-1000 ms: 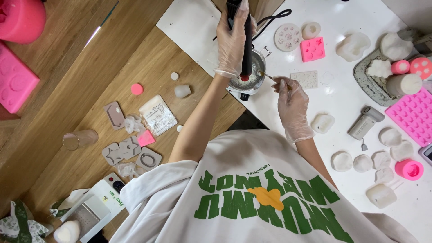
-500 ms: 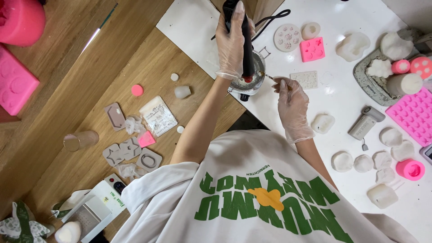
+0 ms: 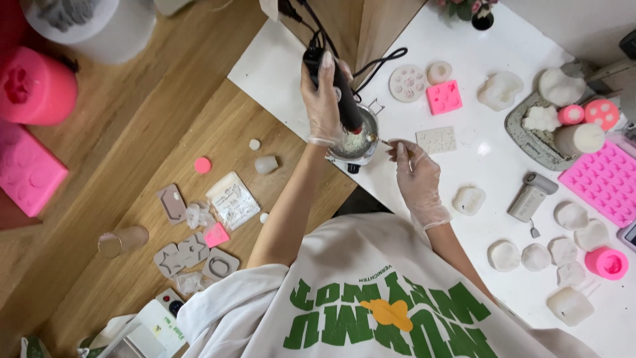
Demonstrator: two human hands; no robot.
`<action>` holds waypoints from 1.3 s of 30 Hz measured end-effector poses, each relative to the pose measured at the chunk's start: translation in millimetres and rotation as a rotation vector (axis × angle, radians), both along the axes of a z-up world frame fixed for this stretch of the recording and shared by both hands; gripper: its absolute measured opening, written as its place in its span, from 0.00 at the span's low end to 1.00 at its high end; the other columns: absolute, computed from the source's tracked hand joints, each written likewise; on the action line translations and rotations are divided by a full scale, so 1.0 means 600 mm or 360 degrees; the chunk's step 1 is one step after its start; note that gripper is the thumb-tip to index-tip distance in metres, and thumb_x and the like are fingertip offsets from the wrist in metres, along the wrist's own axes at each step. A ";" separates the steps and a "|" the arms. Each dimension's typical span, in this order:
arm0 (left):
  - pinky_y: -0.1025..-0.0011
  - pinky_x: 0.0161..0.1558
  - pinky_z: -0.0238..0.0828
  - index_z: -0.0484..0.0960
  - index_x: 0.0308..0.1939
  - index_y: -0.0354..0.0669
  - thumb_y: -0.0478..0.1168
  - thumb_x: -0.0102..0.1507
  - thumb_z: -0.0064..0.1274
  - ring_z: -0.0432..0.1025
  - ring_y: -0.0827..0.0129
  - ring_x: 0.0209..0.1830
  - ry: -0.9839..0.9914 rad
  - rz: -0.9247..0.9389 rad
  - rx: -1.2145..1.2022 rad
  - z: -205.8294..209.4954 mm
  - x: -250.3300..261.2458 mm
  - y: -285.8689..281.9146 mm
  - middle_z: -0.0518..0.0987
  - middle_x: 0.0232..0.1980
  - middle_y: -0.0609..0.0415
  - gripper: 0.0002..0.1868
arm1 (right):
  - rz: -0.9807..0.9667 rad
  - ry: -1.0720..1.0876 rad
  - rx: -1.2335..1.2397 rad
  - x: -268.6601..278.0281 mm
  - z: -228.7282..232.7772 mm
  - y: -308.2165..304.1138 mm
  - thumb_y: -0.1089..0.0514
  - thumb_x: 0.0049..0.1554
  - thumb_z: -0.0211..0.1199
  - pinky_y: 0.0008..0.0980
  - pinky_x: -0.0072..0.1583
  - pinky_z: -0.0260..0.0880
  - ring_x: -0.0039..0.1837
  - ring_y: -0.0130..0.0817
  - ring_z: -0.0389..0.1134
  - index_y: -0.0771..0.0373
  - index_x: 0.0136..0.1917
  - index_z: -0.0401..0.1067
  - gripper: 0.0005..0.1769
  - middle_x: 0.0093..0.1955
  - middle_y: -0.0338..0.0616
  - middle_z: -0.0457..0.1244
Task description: The recorder is melting wax in a small pot and preparing silicone molds for candle making.
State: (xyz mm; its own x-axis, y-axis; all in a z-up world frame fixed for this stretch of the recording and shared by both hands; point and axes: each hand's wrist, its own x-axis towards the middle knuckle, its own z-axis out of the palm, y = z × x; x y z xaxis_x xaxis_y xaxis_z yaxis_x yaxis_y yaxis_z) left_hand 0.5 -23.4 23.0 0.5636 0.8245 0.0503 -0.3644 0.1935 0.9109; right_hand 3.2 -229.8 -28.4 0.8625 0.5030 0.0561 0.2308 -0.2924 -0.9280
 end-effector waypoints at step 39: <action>0.61 0.45 0.73 0.70 0.54 0.42 0.62 0.65 0.58 0.76 0.52 0.36 0.1339 -0.0586 0.2724 -0.146 -0.163 0.258 0.80 0.43 0.48 0.30 | -0.0101 0.0216 0.0015 -0.009 0.023 0.041 0.58 0.68 0.50 0.24 0.48 0.67 0.44 0.26 0.65 0.70 0.55 0.75 0.16 0.45 0.43 0.68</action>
State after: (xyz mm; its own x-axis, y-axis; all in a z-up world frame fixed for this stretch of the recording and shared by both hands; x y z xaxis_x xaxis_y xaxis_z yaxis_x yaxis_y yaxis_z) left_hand -97.3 131.4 -64.8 0.9752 0.0585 0.2133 0.0420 -0.9958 0.0813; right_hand -2.4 -205.4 -14.4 0.8925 0.4472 -0.0586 0.0846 -0.2937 -0.9521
